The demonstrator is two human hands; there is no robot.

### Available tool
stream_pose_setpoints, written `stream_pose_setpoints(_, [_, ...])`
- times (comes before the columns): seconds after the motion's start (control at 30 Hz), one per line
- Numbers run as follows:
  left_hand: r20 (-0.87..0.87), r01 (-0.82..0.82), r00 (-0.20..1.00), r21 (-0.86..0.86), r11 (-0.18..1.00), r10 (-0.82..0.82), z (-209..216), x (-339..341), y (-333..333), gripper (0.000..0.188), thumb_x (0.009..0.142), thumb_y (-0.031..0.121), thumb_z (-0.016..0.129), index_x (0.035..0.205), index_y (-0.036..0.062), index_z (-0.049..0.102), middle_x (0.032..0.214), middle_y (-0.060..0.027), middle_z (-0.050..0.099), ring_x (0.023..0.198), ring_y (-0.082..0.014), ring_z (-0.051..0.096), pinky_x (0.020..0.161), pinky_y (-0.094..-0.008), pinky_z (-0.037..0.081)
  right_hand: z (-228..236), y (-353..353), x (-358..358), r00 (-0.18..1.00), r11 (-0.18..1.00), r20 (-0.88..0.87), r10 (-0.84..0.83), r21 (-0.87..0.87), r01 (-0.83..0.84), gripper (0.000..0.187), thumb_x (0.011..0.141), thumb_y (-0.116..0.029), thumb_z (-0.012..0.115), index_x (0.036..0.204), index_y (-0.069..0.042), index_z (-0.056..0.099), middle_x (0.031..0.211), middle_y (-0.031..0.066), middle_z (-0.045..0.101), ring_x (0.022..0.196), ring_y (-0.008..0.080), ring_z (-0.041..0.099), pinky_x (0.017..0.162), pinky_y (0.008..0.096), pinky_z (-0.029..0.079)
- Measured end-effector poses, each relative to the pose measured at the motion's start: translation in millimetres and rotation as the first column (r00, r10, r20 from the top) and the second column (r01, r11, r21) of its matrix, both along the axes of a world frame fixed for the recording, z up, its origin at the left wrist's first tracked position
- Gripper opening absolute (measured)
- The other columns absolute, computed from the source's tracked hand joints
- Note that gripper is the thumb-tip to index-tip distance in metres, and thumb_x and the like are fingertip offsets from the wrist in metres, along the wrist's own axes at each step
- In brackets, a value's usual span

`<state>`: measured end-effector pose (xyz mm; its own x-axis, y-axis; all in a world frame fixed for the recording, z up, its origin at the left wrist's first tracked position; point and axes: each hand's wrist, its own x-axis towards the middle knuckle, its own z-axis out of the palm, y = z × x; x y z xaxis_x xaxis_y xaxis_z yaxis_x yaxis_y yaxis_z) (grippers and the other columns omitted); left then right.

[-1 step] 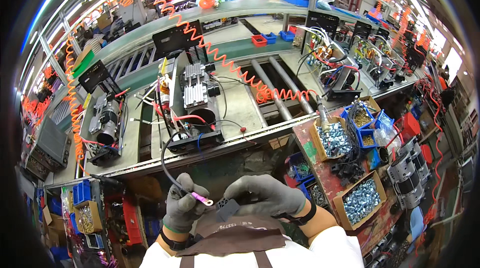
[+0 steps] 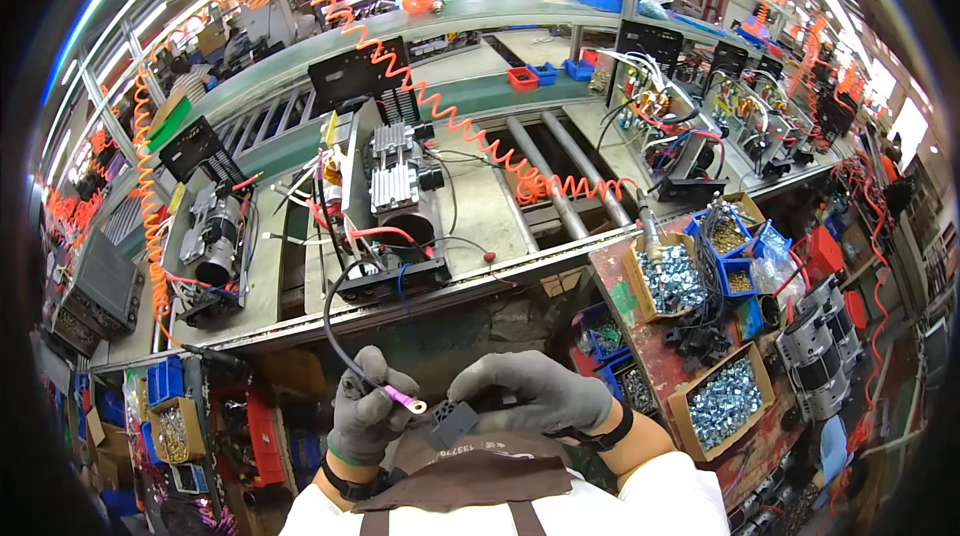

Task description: Assembling and wiring components of industrial machines on a conveyor belt in a factory setting.

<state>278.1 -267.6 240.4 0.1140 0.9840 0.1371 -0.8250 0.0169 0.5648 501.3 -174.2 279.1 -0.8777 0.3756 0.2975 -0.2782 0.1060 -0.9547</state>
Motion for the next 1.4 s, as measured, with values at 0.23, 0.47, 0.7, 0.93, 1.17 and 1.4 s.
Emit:
stream_pose_setpoints(0.23, [-0.1,-0.028,0.995,-0.041,0.999,0.024,-0.1,-1.9,-10.8,0.025,0.082,0.01,0.067,0.096,0.0114,0.046,0.067,-0.0128,0.056,0.051,-0.0133,0.05,0.043,-0.0238,0.037,-6.9,1.0,-27.8,0.999,0.999,-0.035,0.028,-0.036,-0.029,0.035,0.081,0.001,0.068,0.112,0.0,0.053,0.096,0.0071,0.062,0.087,0.0095,0.06,0.076,0.0244,0.05])
stream_pose_setpoints(0.47, [0.206,-0.027,0.978,-0.024,0.999,0.032,-7.7,-15.9,-13.0,0.029,0.078,0.007,0.071,0.099,0.0107,0.051,0.098,-0.0133,0.058,0.083,-0.0269,0.064,0.063,-0.0354,0.06,-8.9,-7.4,-71.2,0.985,0.997,-0.171,-0.031,-0.077,0.018,0.04,0.083,0.003,0.065,0.12,0.0,0.053,0.101,0.0099,0.064,0.092,0.0138,0.061,0.085,0.0301,0.05])
stream_pose_setpoints(0.7, [-0.059,-0.256,0.967,-0.292,0.922,0.25,7.1,-45.6,-39.8,0.032,0.079,0.016,0.071,0.103,0.0043,0.052,0.097,-0.0117,0.059,0.081,-0.022,0.065,0.065,-0.03,0.058,5.3,-12.9,-104.6,0.977,0.973,-0.203,-0.063,0.206,0.105,0.036,0.081,-0.001,0.068,0.115,0.003,0.057,0.097,0.0146,0.066,0.084,0.0181,0.066,0.075,0.0287,0.053])
stream_pose_setpoints(0.93, [-0.48,-0.359,-0.566,0.875,0.323,0.671,40.6,-50.7,-60.4,0.048,0.084,0.05,0.059,0.098,0.0061,0.049,0.095,-0.01,0.052,0.086,-0.0227,0.05,0.078,-0.0353,0.042,4.9,-13.5,-128.1,0.968,0.977,-0.25,0.03,0.211,0.025,0.035,0.081,-0.005,0.069,0.114,-0.001,0.058,0.09,0.0138,0.066,0.074,0.024,0.066,0.065,0.0294,0.052])
stream_pose_setpoints(1.17, [-0.274,0.034,-0.7,0.91,0.414,0.66,63.9,-62.6,-63.0,0.018,0.067,0.039,0.076,0.079,0.0302,0.066,0.101,-0.0002,0.049,0.103,-0.0265,0.045,0.093,-0.0456,0.039,10.5,-9.0,-142.3,0.96,0.961,-0.28,0.015,0.27,0.064,0.035,0.082,-0.006,0.068,0.115,-0.002,0.057,0.089,0.0132,0.065,0.074,0.0238,0.066,0.066,0.0306,0.052])
stream_pose_setpoints(1.4, [-0.339,-0.079,-0.244,0.941,0.329,0.909,71.9,-70.7,-48.2,0.025,0.079,0.029,0.071,0.077,0.0136,0.052,0.078,-0.003,0.056,0.073,-0.0215,0.051,0.071,-0.0421,0.044,-17.4,9.1,-164.1,0.982,0.908,-0.028,-0.187,0.376,0.184,0.035,0.081,-0.009,0.068,0.115,-0.01,0.059,0.096,0.0133,0.065,0.083,0.0264,0.066,0.07,0.0313,0.053])
